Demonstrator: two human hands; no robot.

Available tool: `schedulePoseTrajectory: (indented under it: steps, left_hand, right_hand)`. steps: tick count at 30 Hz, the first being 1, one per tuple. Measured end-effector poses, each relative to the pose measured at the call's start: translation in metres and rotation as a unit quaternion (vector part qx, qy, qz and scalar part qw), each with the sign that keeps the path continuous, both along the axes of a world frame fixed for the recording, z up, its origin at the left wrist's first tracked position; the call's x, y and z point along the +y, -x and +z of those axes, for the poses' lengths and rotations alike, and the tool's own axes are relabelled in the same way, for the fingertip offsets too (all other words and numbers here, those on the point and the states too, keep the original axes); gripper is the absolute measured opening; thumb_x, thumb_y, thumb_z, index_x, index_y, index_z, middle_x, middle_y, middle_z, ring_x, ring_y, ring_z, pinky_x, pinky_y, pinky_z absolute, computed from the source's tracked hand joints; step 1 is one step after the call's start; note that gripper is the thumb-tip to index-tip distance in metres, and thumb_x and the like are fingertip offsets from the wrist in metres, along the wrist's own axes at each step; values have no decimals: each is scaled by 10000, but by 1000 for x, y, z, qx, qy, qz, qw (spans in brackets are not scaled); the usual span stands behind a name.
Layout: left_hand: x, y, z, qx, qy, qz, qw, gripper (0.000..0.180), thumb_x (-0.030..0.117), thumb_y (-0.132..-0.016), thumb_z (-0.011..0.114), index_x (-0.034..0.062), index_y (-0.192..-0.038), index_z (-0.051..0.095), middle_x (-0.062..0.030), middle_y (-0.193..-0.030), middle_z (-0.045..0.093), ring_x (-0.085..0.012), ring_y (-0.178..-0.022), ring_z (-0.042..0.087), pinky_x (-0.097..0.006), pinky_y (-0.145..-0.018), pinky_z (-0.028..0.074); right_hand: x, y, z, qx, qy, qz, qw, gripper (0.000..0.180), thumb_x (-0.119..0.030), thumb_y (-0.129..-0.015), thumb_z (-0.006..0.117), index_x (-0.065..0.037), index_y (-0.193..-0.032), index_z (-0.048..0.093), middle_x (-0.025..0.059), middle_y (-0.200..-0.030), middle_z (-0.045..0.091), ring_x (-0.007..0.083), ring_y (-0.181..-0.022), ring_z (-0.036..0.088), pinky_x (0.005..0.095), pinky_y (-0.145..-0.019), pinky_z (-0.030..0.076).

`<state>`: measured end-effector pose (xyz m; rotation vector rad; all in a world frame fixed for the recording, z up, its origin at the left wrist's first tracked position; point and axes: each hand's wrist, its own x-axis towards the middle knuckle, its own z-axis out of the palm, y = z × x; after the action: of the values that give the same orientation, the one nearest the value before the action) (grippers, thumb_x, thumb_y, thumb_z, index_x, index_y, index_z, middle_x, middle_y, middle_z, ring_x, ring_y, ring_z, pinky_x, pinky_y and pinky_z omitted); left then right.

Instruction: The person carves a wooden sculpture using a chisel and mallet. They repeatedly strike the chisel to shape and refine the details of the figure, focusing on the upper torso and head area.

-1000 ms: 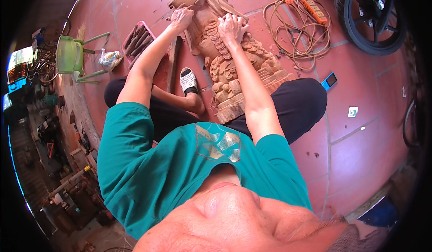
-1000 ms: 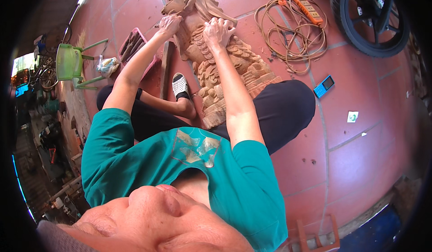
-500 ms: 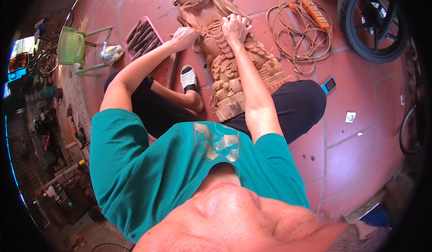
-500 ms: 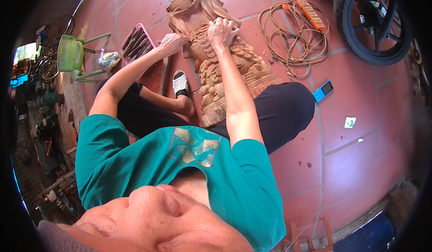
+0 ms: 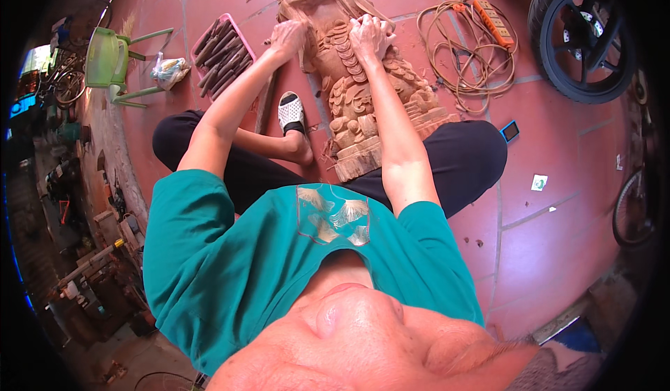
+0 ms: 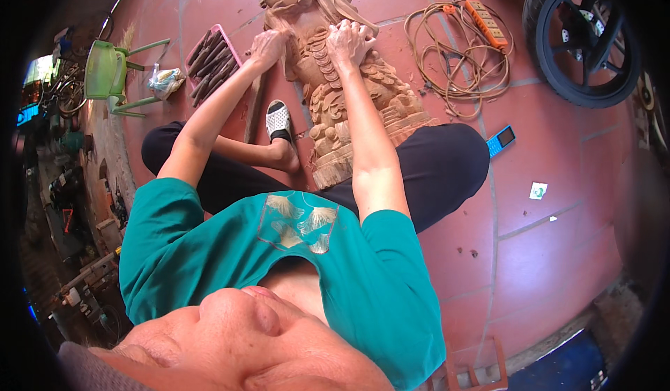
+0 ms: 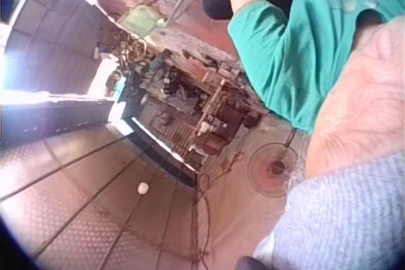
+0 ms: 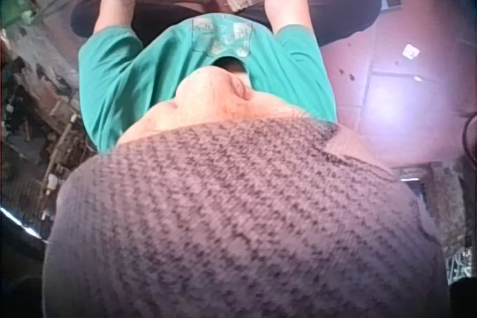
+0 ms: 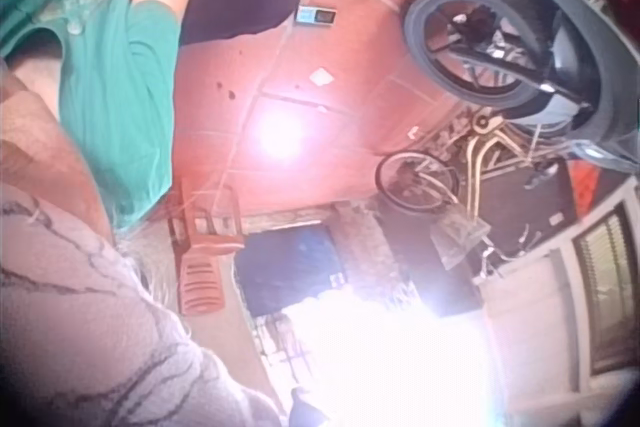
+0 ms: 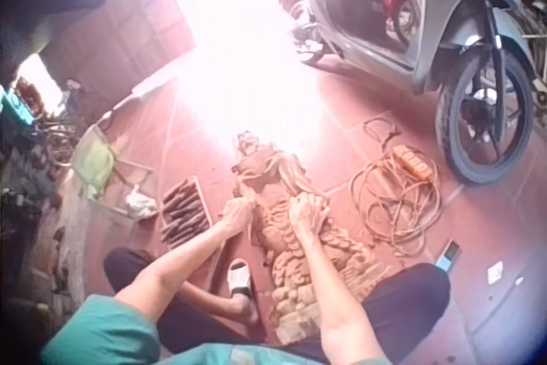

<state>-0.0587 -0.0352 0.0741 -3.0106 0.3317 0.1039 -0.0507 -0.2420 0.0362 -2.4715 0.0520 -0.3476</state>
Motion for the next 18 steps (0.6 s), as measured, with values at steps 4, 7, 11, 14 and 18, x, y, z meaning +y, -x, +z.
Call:
schedulePoseTrajectory:
  steps: [4, 7, 11, 14, 18]
  left_hand:
    - [-20, 48, -7, 13, 42, -80, 996, 163, 116, -766, 599, 65, -918, 629, -164, -801, 658, -339, -805, 668, -424, -678, 535]
    - [-5, 43, -5, 19, 70, -57, 996, 144, 153, -829, 577, 69, -936, 622, -160, -821, 659, -349, -813, 662, -443, -678, 526]
    - [12, 13, 6, -98, 110, 12, 989, 149, 176, -894, 517, 78, -882, 628, -162, -827, 660, -355, -826, 659, -455, -677, 520]
    - [-4, 8, 9, -73, 40, 29, 996, 138, 125, -874, 507, 60, -859, 628, -173, -806, 660, -321, -803, 678, -435, -649, 553]
    - [-22, 56, -17, -60, 59, -35, 996, 133, 79, -779, 550, 57, -882, 631, -154, -837, 670, -315, -774, 680, -421, -642, 552]
  right_hand:
    - [-4, -2, -8, -13, 5, -9, 1000, 288, -404, -875, 554, -137, -927, 648, 76, -1014, 619, 326, -1076, 493, 570, -907, 318]
    - [0, -2, -6, -24, -10, -2, 1000, 264, -400, -861, 561, -150, -893, 637, 59, -972, 608, 300, -1048, 492, 568, -897, 326]
    - [1, -3, -8, -34, 5, -9, 999, 256, -393, -863, 563, -151, -899, 638, 54, -1003, 613, 295, -1060, 489, 565, -896, 327]
    - [0, -6, -13, -38, 12, -13, 999, 253, -391, -863, 568, -153, -909, 640, 50, -1021, 618, 291, -1070, 492, 563, -905, 322]
    - [-2, 0, -4, -14, -18, 10, 1000, 257, -394, -864, 573, -152, -921, 640, 50, -1025, 622, 289, -1077, 497, 569, -911, 320]
